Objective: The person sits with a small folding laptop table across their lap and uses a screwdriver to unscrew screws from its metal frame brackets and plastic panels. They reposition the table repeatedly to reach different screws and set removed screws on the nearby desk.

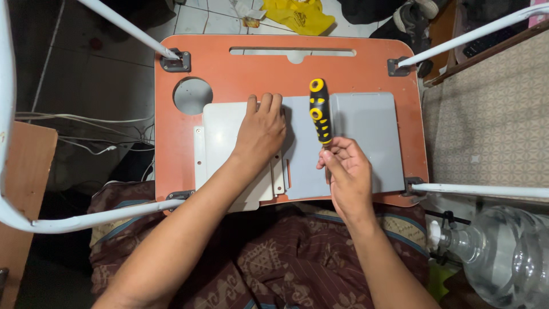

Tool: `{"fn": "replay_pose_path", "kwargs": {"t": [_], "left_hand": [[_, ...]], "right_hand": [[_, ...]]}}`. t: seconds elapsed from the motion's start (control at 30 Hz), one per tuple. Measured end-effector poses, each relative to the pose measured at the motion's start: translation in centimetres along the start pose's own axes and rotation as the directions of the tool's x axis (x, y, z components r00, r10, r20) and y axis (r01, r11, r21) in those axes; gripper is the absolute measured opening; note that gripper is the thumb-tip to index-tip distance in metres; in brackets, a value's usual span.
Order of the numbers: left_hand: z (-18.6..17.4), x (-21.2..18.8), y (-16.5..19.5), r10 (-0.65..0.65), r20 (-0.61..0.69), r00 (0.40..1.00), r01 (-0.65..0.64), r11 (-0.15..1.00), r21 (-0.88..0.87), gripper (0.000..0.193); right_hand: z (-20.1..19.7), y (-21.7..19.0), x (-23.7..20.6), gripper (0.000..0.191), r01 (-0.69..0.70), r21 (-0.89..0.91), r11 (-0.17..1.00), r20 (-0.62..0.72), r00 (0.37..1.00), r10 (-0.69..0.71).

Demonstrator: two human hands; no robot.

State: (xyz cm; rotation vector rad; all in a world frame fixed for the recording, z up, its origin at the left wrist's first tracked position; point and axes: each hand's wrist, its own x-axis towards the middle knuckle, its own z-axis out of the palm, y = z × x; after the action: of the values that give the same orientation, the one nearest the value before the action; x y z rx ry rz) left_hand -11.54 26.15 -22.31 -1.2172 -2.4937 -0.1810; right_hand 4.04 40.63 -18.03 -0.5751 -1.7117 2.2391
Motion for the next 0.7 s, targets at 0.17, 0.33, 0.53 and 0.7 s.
{"fn": "replay_pose_path", "kwargs": {"t": [0.17, 0.33, 0.53, 0.7], "left_hand": [[-0.1, 0.3, -0.3, 0.009, 0.108, 0.994, -0.007, 1.000, -0.022, 0.018], [-2.8, 0.0, -0.9, -0.188, -0.054, 0.981, 0.156, 0.918, -0.366, 0.016], [-8.9, -2.8, -2.0, -0.380, 0.451, 0.808, 0.560, 0.254, -0.789, 0.018], [-12.8, -5.7, -1.7, -0.304, 0.578, 0.757, 0.527, -0.238, -0.816, 0.014]], "right_hand": [[0.1, 0.4, -0.1, 0.023, 0.019, -0.001, 1.000, 0.048, 0.999, -0.018], [-0.3, 0.7, 0.1, 0.022, 0.025, -0.003, 1.000, 0.046, 0.999, -0.025], [-0.4, 0.8, 0.1, 0.020, -0.111, 0.175, 0.978, 0.058, 0.993, 0.102], [-0.7, 1.5, 0.1, 0.020, -0.150, 0.204, 0.967, 0.086, 0.987, 0.135]]}}
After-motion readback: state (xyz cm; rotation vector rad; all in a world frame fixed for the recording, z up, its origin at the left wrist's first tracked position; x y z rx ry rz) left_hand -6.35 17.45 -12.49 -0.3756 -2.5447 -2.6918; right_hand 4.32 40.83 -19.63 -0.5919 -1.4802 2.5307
